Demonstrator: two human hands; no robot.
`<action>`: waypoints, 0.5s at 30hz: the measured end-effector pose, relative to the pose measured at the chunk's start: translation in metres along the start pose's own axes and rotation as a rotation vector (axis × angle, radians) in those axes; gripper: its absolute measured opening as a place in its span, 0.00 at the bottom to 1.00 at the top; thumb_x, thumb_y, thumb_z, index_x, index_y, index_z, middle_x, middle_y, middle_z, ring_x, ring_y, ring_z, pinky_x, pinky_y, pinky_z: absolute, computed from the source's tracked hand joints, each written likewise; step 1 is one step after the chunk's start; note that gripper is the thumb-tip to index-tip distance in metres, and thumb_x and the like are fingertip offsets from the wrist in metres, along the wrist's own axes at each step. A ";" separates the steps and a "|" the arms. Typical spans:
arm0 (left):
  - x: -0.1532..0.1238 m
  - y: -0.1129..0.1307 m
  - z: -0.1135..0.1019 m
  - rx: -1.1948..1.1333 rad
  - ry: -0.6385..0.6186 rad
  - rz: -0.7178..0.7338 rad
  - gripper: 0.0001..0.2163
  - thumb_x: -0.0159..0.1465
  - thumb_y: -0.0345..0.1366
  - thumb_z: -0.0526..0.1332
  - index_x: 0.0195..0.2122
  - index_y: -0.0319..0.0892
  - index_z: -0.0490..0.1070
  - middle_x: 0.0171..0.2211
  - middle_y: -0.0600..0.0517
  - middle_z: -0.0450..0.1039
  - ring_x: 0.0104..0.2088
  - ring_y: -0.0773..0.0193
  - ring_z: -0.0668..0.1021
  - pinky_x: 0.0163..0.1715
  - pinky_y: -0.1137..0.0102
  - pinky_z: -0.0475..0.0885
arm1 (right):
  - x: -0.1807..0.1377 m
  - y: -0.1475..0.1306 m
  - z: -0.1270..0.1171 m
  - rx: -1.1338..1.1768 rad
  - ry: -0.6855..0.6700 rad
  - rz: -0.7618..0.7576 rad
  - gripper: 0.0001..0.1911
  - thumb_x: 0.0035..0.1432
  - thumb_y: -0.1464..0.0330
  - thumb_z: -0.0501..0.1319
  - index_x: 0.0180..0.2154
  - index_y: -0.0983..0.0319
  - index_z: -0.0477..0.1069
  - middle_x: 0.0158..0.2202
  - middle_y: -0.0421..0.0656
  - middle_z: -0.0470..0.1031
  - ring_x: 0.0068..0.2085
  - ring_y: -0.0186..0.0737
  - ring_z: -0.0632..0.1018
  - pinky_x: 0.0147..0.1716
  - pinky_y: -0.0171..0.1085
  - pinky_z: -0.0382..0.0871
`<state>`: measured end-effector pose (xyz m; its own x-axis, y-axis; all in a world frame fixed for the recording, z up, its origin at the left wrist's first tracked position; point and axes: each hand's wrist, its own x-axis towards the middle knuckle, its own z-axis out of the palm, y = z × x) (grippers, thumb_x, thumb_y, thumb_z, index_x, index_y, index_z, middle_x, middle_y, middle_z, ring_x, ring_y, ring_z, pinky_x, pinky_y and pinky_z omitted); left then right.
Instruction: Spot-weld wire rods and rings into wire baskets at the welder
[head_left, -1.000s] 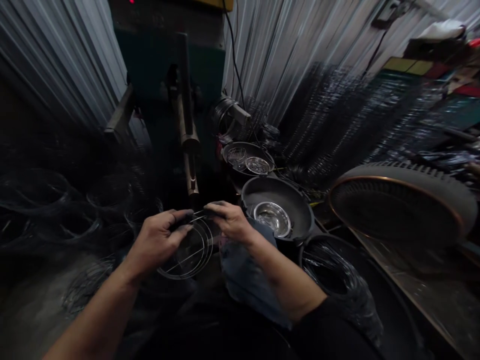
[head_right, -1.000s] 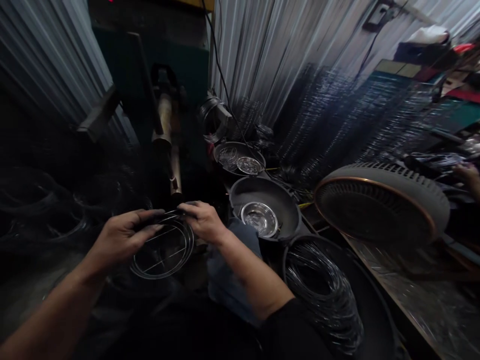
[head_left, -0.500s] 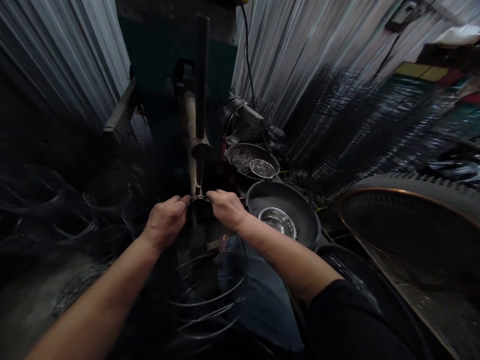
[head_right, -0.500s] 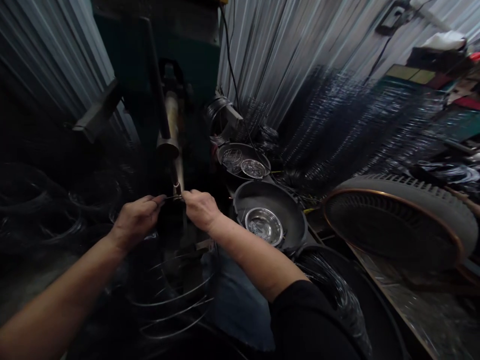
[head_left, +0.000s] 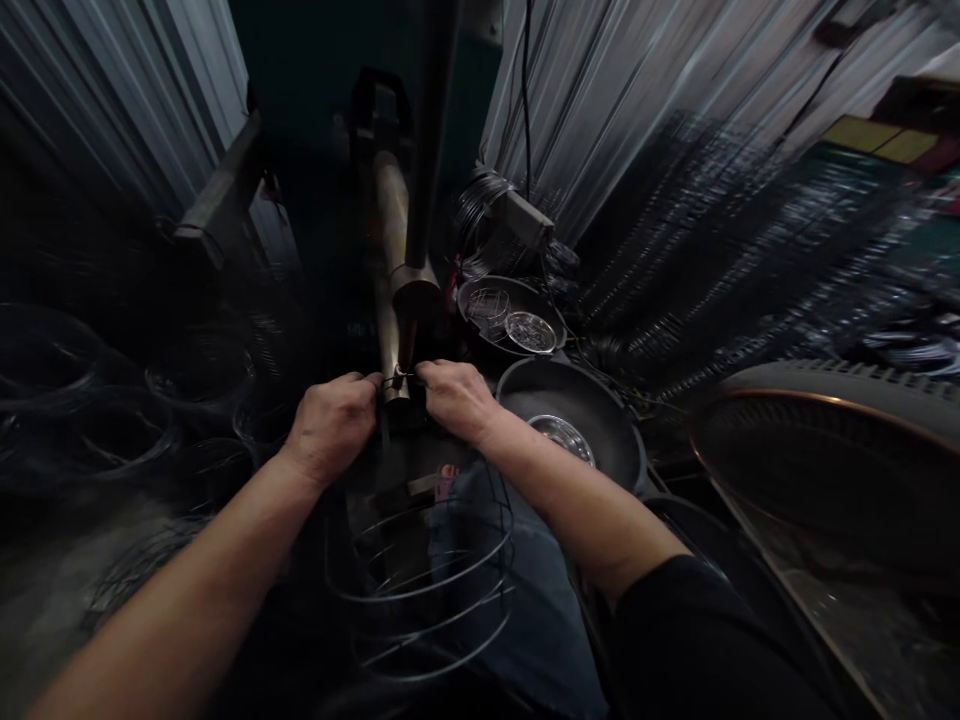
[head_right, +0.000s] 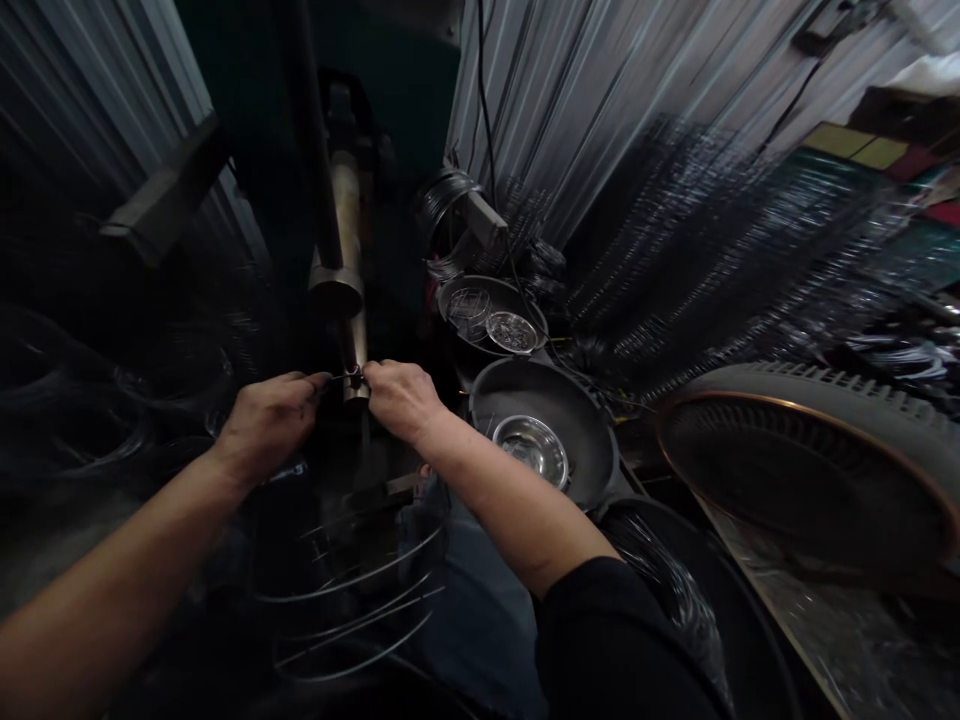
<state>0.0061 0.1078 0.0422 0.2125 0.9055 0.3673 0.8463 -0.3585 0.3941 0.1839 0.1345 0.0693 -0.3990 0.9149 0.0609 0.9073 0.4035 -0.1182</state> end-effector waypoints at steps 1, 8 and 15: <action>0.001 0.000 0.000 -0.003 -0.002 -0.002 0.15 0.63 0.35 0.49 0.39 0.42 0.75 0.31 0.48 0.74 0.34 0.62 0.77 0.36 0.71 0.71 | 0.001 0.000 -0.001 0.005 0.000 -0.003 0.14 0.63 0.70 0.49 0.42 0.61 0.73 0.39 0.47 0.76 0.38 0.41 0.76 0.35 0.34 0.63; 0.004 0.002 0.000 0.009 -0.015 -0.015 0.15 0.63 0.35 0.49 0.39 0.42 0.76 0.32 0.47 0.75 0.37 0.60 0.78 0.39 0.70 0.72 | 0.003 0.003 -0.002 -0.010 0.011 -0.021 0.14 0.61 0.72 0.50 0.41 0.61 0.73 0.39 0.46 0.76 0.38 0.41 0.76 0.33 0.34 0.62; 0.008 0.002 -0.002 0.061 -0.053 -0.008 0.16 0.63 0.34 0.49 0.40 0.40 0.76 0.35 0.45 0.76 0.36 0.58 0.79 0.39 0.67 0.72 | 0.004 0.004 -0.001 -0.006 0.006 -0.017 0.13 0.59 0.72 0.51 0.41 0.61 0.73 0.38 0.46 0.77 0.38 0.40 0.76 0.33 0.34 0.62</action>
<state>0.0087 0.1134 0.0477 0.2295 0.9196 0.3188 0.8758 -0.3380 0.3446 0.1858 0.1400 0.0703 -0.4134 0.9079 0.0692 0.9012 0.4188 -0.1113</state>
